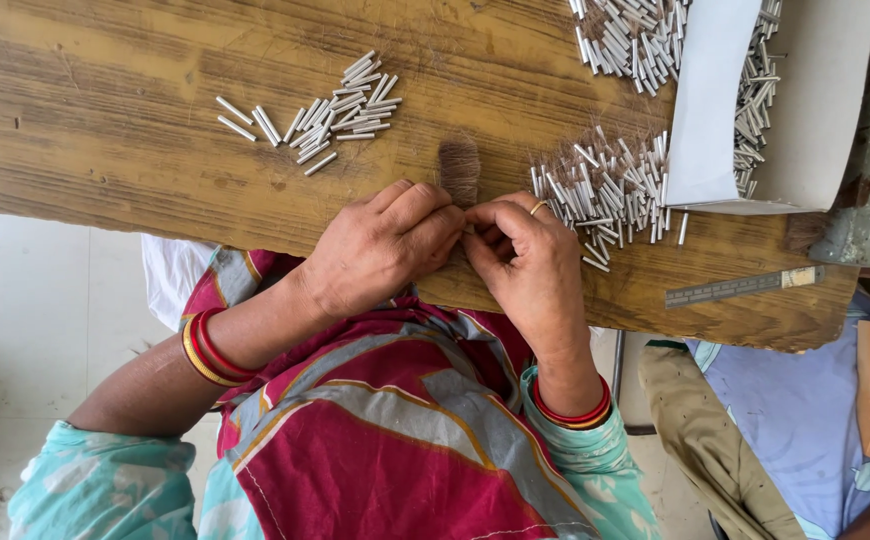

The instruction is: The person picks small white cylindrical pieces from a pile on a wooden table and inserts them into a small brown brush-like holder. They repeat this process continuously, placing the assembled items into a white box.

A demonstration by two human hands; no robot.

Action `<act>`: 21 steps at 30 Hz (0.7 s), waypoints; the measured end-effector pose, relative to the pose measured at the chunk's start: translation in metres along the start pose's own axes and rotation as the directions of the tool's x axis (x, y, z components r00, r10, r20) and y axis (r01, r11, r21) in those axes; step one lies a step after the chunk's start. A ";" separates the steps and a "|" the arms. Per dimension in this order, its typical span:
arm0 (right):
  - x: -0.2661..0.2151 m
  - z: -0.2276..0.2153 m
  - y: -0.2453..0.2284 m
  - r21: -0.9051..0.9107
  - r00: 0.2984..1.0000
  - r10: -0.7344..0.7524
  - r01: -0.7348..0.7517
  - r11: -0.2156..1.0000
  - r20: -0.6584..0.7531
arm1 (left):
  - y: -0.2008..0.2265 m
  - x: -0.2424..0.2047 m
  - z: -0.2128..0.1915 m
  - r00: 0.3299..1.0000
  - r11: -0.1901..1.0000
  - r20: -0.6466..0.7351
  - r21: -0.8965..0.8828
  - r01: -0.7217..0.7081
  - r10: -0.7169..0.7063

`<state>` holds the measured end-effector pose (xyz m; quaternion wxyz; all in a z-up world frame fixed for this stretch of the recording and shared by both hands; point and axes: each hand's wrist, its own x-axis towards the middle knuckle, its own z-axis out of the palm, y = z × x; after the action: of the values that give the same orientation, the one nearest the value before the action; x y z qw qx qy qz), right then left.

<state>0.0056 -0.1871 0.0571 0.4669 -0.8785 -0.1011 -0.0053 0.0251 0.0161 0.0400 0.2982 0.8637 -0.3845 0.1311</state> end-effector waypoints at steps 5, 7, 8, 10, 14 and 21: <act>-0.001 -0.007 -0.010 0.005 0.992 -0.104 0.105 0.994 -0.068 | 0.010 0.007 -0.018 0.967 0.815 -0.039 -0.548 0.190 -0.252; -0.006 -0.009 -0.006 0.155 0.986 -0.113 0.131 0.979 -0.119 | 0.010 0.015 -0.027 0.907 0.563 0.146 -0.741 0.365 -0.396; -0.008 -0.009 -0.004 0.308 0.981 -0.094 0.143 0.941 -0.169 | 0.011 0.018 -0.031 0.812 0.232 0.375 -0.828 0.510 -0.446; -0.008 -0.012 0.005 0.452 0.989 -0.101 0.141 0.881 -0.111 | -0.002 0.020 -0.026 0.807 0.112 0.458 -0.841 0.529 -0.373; -0.003 -0.011 0.006 0.621 0.986 -0.165 0.145 0.770 -0.026 | -0.007 0.026 -0.018 0.734 -0.016 0.643 -0.754 0.657 -0.219; -0.013 0.006 0.026 0.534 0.961 -0.148 0.255 0.807 -0.234 | 0.003 0.020 -0.017 0.676 -0.266 0.674 -0.739 0.620 -0.297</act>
<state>-0.0031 -0.1987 0.0316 0.7071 -0.6834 -0.1482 -0.1051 0.0362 0.0129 0.0638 0.7845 0.4696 -0.0217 -0.4045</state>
